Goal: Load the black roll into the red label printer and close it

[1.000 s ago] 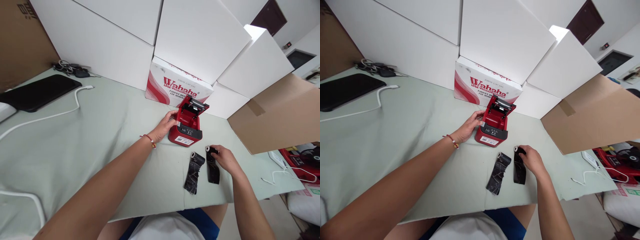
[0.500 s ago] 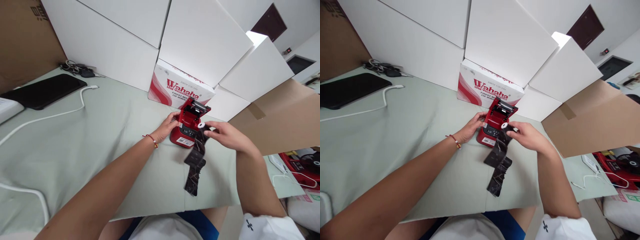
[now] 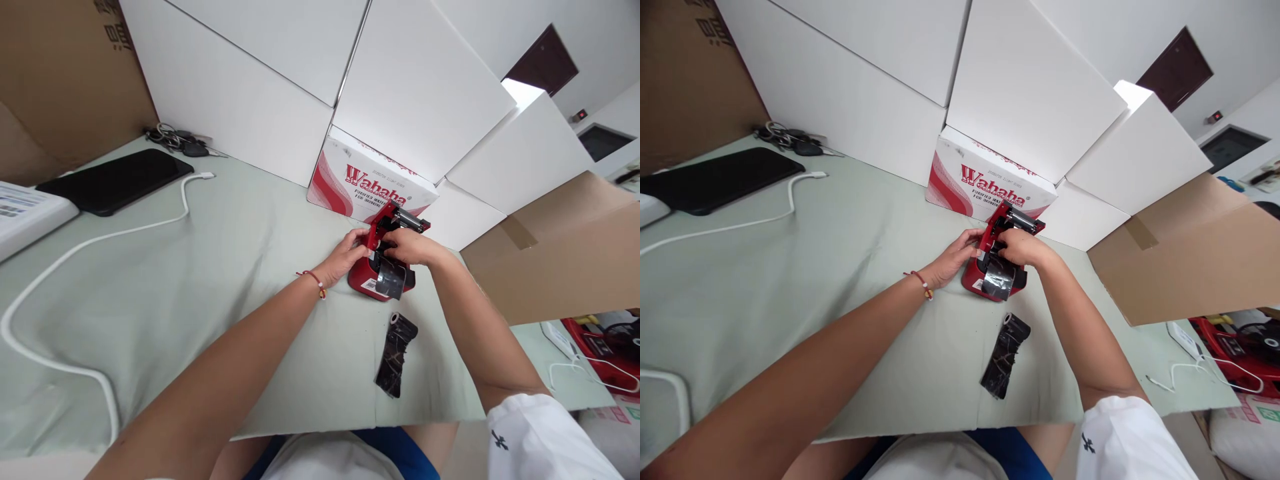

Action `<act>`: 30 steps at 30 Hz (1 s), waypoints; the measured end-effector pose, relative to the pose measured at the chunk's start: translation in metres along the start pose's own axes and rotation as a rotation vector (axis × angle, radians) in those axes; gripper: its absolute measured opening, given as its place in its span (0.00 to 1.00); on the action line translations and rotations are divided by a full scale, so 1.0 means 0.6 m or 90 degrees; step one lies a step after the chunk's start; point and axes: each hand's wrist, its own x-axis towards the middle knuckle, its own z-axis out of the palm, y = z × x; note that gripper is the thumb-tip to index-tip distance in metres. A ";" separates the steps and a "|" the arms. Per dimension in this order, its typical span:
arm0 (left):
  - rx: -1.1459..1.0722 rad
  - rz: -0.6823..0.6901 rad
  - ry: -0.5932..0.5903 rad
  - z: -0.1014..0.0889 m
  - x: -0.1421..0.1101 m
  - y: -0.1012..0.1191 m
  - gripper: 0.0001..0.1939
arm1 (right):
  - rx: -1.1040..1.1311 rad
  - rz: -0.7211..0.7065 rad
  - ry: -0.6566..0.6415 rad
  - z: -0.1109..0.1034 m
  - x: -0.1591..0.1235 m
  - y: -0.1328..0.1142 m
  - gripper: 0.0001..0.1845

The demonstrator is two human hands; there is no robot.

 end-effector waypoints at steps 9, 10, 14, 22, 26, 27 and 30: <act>-0.001 0.002 -0.003 0.000 -0.002 0.001 0.34 | 0.041 -0.002 -0.008 0.028 0.030 0.017 0.16; -0.001 0.001 -0.002 0.000 -0.002 0.001 0.34 | 0.048 -0.003 -0.002 0.026 0.027 0.018 0.16; 0.003 0.003 0.002 0.001 -0.002 0.001 0.33 | 0.104 -0.021 0.027 0.018 -0.005 0.022 0.17; -0.022 -0.006 -0.013 0.000 -0.003 0.005 0.34 | 0.362 -0.022 0.483 0.027 -0.069 0.055 0.20; -0.018 0.000 -0.014 -0.001 -0.002 0.004 0.34 | 0.287 0.032 0.729 0.038 -0.046 0.099 0.31; -0.018 0.001 -0.013 -0.001 -0.003 0.004 0.34 | 0.264 0.042 0.720 0.043 -0.037 0.110 0.35; -0.020 0.001 -0.013 -0.001 -0.003 0.004 0.34 | 0.247 0.037 0.658 0.065 -0.017 0.131 0.41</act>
